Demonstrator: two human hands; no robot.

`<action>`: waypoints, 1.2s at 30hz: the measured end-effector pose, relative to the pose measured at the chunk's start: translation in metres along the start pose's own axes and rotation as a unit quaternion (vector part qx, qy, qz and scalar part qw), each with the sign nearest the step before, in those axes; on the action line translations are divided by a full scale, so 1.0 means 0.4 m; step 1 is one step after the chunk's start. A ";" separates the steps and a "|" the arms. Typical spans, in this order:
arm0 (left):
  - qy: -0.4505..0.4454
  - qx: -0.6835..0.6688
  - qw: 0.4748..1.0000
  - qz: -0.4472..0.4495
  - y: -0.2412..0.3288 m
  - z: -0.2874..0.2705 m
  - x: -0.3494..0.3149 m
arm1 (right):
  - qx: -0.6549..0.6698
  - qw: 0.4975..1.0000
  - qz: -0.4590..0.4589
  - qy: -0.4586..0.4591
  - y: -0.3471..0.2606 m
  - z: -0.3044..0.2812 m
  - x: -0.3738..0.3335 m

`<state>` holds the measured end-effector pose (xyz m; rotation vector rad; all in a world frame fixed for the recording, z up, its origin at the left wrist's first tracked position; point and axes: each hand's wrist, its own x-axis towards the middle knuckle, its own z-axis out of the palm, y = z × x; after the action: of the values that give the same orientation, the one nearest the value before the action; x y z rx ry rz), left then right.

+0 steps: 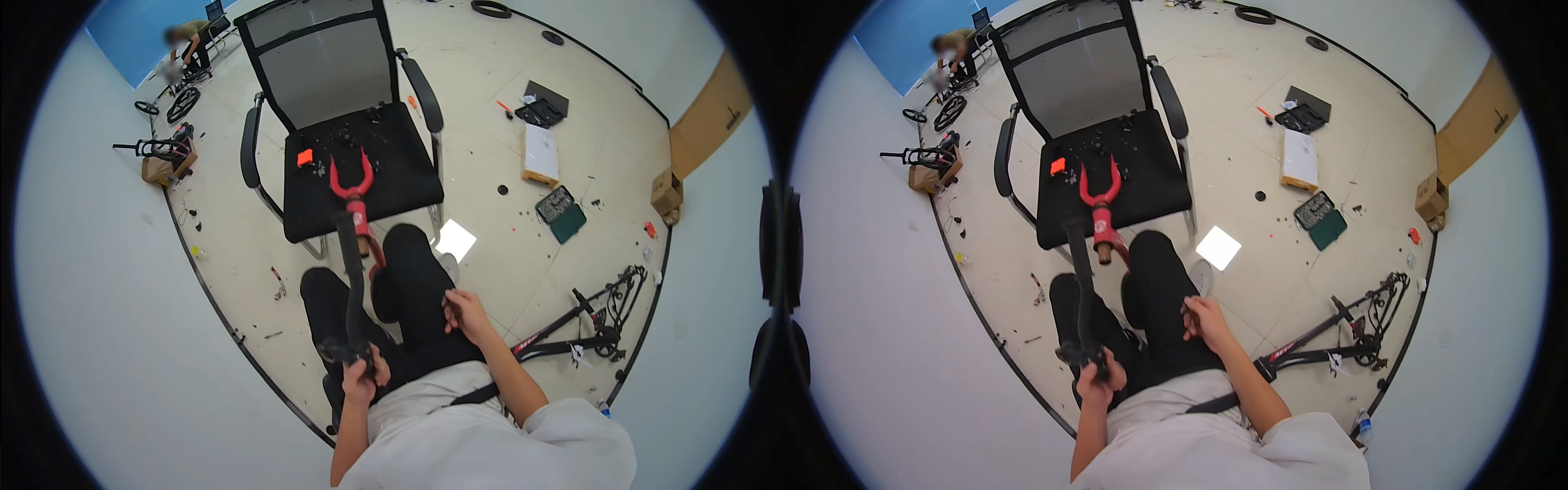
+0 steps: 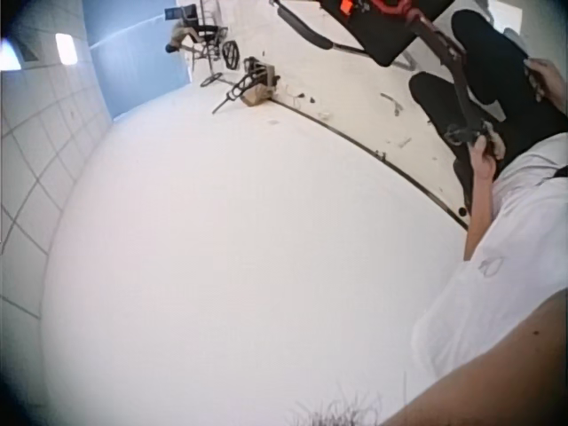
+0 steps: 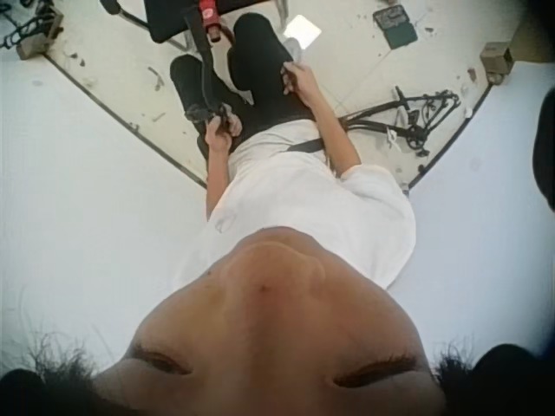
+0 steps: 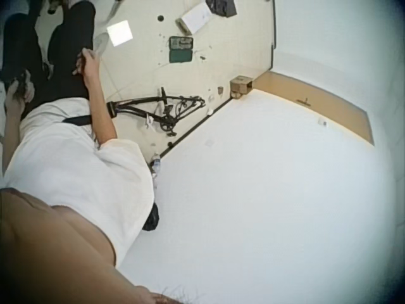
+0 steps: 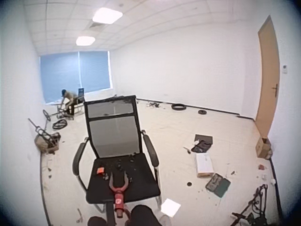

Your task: The person sits on a chair and uses an Allen key to tighten bolts on a bicycle handlebar stem. They repeatedly adjust the grip and rotate the tool to secure the component.

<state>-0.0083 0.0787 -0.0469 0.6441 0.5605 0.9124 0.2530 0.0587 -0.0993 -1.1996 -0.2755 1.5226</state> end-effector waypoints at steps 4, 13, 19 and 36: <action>-0.005 -0.059 0.993 -0.106 0.026 -0.025 0.053 | -0.048 0.997 0.054 -0.027 -0.073 0.041 0.074; 0.067 -0.030 0.964 -0.256 0.152 -0.009 0.226 | -0.306 0.950 -0.035 0.055 -0.166 0.097 0.278; 0.084 -0.104 0.941 -0.310 0.333 0.155 0.363 | -0.095 0.973 0.174 0.121 -0.284 0.074 0.203; 0.038 0.049 0.979 -0.192 0.680 0.819 0.639 | -0.052 0.892 0.281 0.349 -0.483 -0.333 -0.340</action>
<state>0.1973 0.3329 0.3269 0.5651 0.7711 0.5502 0.4551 -0.0433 0.0504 -1.9364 0.5233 1.4351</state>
